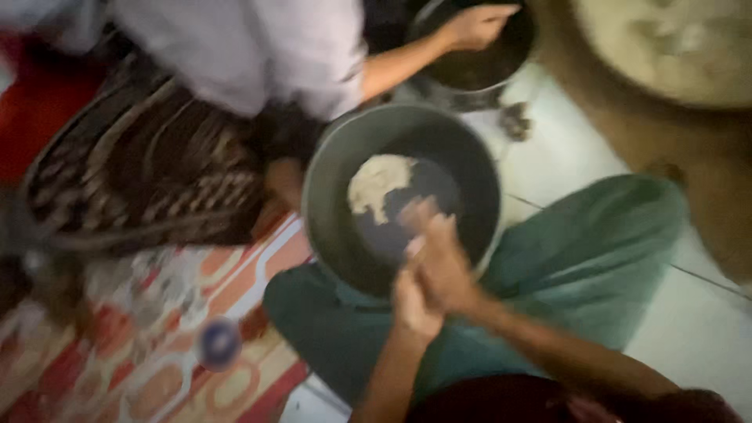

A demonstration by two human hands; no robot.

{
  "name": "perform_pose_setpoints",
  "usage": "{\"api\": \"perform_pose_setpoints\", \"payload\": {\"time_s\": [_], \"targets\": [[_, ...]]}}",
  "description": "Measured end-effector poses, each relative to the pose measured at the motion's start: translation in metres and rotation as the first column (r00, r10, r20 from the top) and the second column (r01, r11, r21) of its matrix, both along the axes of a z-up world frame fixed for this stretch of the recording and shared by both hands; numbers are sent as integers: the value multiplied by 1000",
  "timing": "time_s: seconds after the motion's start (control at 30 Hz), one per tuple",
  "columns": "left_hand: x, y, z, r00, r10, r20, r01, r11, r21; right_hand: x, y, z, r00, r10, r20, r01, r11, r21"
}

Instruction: The person prepares dough balls by taking pieces of white dough, flattening them, filling them with small brown balls, and rolling them into spherical shapes.

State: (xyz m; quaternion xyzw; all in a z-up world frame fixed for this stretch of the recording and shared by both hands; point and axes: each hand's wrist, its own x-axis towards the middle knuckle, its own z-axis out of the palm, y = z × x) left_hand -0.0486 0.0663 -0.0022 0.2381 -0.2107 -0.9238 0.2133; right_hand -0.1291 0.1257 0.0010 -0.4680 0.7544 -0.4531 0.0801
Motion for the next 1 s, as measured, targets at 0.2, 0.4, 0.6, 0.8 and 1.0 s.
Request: {"api": "perform_pose_setpoints", "payload": {"time_s": [0.2, 0.4, 0.6, 0.8, 1.0], "targets": [[-13, 0, 14, 993, 118, 25, -113, 980, -162, 13, 20, 59, 684, 183, 706, -58, 979, -197], [-8, 51, 30, 1000, 18, -24, -26, 929, -368, 14, 19, 64, 921, -92, 378, 86, 996, 33], [-39, -18, 27, 949, 196, 247, -76, 903, -424, 10, 62, 30, 805, 172, 568, -73, 978, -193], [-30, 30, 29, 990, -88, 113, 110, 972, -208, -40, 55, 10, 836, -239, 495, 346, 929, -135], [-33, 0, 0, 941, 91, 327, -15, 973, -230, -170, 35, -52, 925, -221, 309, 341, 840, -422]]}}
